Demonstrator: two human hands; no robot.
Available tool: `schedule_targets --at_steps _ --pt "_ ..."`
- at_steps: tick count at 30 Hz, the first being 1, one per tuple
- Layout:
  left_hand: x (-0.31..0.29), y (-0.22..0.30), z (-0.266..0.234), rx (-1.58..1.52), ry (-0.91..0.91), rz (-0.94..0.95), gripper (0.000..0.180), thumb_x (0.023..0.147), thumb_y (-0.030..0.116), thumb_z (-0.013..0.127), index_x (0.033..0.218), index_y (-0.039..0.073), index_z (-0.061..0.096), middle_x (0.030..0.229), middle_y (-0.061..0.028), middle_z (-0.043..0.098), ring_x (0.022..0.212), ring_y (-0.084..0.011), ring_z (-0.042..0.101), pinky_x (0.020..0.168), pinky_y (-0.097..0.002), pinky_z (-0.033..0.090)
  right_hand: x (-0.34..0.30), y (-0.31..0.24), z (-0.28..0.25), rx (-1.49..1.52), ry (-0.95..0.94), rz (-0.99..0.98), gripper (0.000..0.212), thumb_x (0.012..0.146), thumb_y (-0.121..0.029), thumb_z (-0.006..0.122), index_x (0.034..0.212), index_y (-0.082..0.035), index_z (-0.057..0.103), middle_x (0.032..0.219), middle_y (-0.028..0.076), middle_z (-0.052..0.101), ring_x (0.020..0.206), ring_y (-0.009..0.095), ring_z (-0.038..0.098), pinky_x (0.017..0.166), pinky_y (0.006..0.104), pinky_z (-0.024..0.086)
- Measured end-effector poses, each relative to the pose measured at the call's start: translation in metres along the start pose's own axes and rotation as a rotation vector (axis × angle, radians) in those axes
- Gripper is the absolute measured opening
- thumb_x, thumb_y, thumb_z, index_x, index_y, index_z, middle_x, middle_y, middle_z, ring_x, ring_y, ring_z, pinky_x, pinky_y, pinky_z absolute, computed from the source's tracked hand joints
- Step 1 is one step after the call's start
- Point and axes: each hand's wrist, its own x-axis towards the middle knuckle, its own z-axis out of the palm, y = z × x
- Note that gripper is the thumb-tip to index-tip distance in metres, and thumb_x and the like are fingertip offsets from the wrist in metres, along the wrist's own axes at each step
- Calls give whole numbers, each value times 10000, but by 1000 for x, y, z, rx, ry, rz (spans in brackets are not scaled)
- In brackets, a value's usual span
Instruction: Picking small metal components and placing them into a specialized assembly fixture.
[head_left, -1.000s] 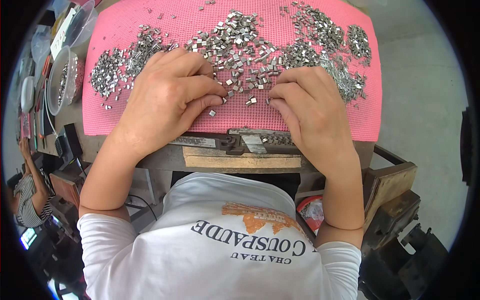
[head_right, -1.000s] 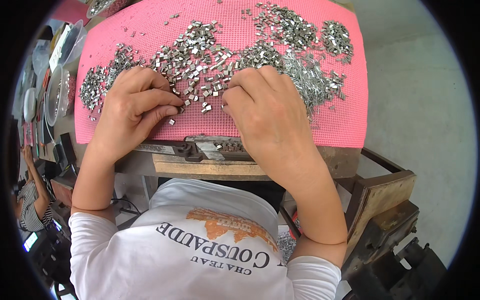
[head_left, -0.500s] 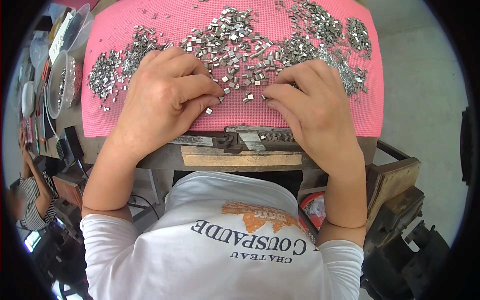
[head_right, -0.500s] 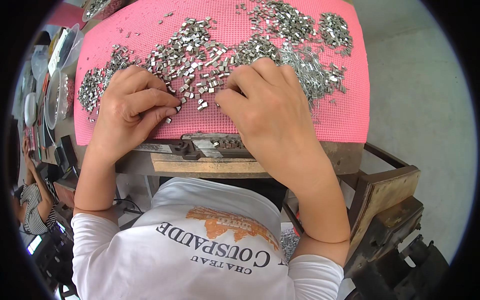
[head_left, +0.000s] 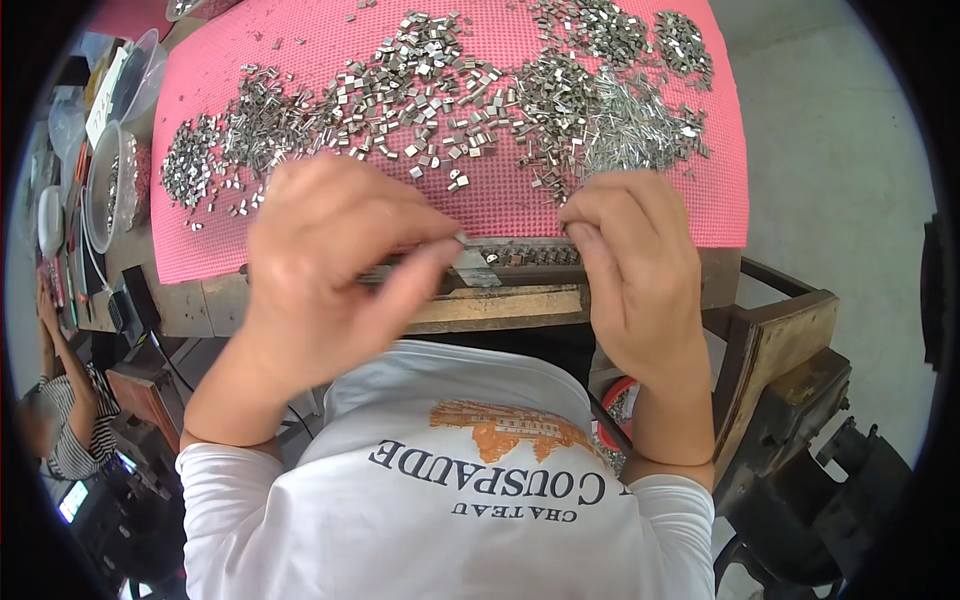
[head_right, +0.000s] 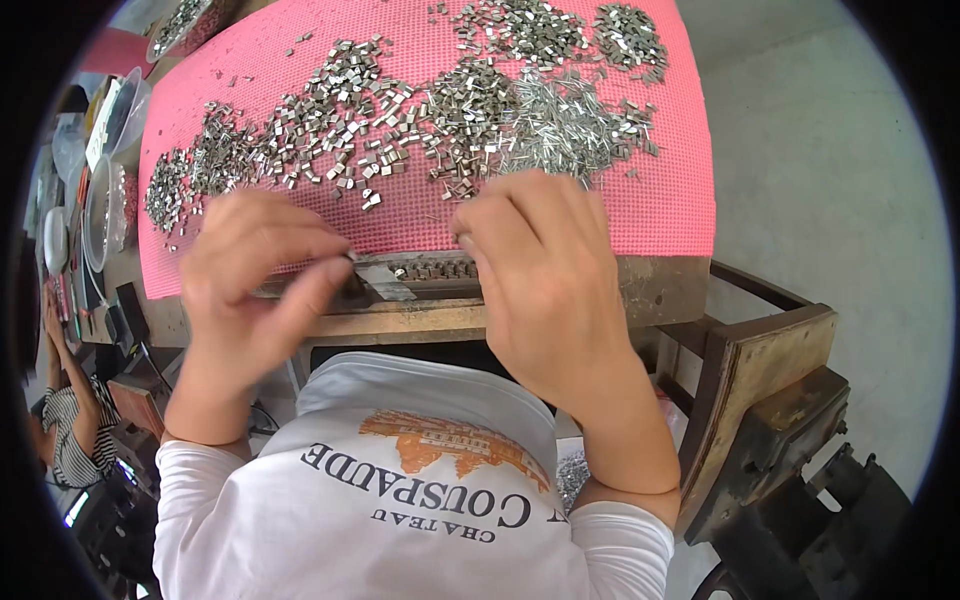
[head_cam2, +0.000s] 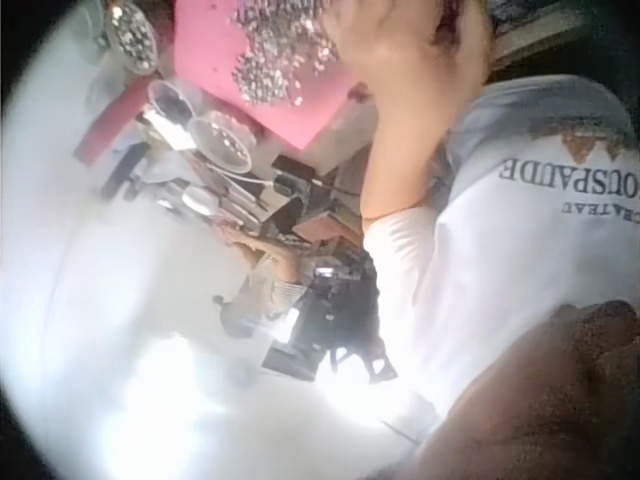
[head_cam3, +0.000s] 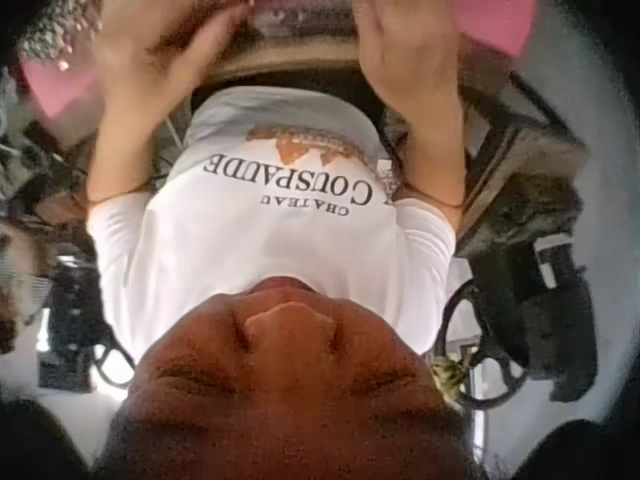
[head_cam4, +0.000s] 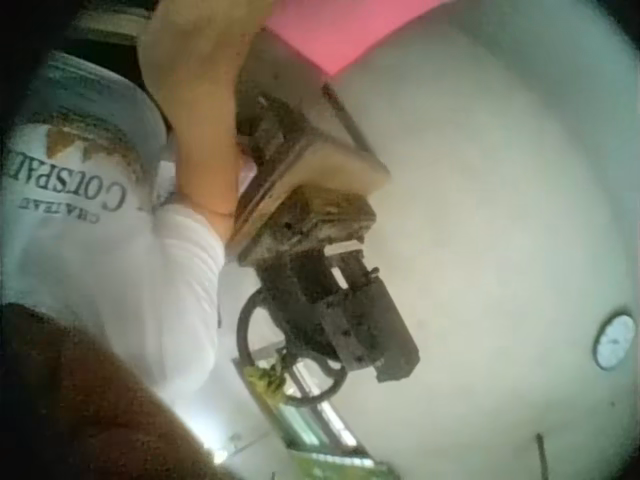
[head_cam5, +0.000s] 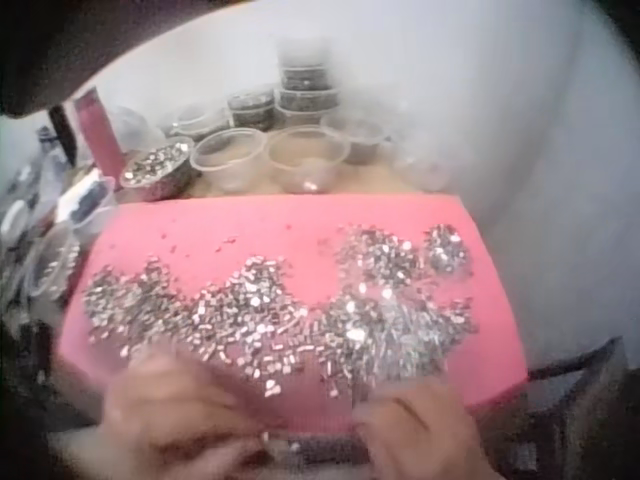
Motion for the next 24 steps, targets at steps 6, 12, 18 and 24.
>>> schedule_targets --at_steps 6,12,18,24 --pt "-3 27 32 -23 1 -29 217 697 42 852 897 94 786 914 -39 742 875 -234 678 818 -363 466 -23 -11 3 -66 37 52 173 853 53 686 1016 -4 681 1018 137 667 897 343 627 791 425 498" --pt "-8 29 58 29 57 24 255 691 57 852 929 116 783 917 -14 726 863 -213 660 798 -352 424 -27 -12 8 -168 107 -35 258 771 49 710 1025 5 704 1023 129 687 881 319 649 769 415 506" --pt "-9 31 60 45 65 34 269 684 48 851 934 116 778 930 -11 724 866 -210 655 797 -351 425 -29 -14 9 -224 98 -62 256 753 29 728 1007 11 716 1020 126 692 886 314 673 763 420 513" --pt "-12 30 53 -27 40 -43 316 691 127 875 995 141 791 926 23 719 840 -188 639 776 -337 404 -25 -9 3 -87 124 -32 214 787 17 763 997 -20 745 994 121 728 850 300 675 765 399 504"
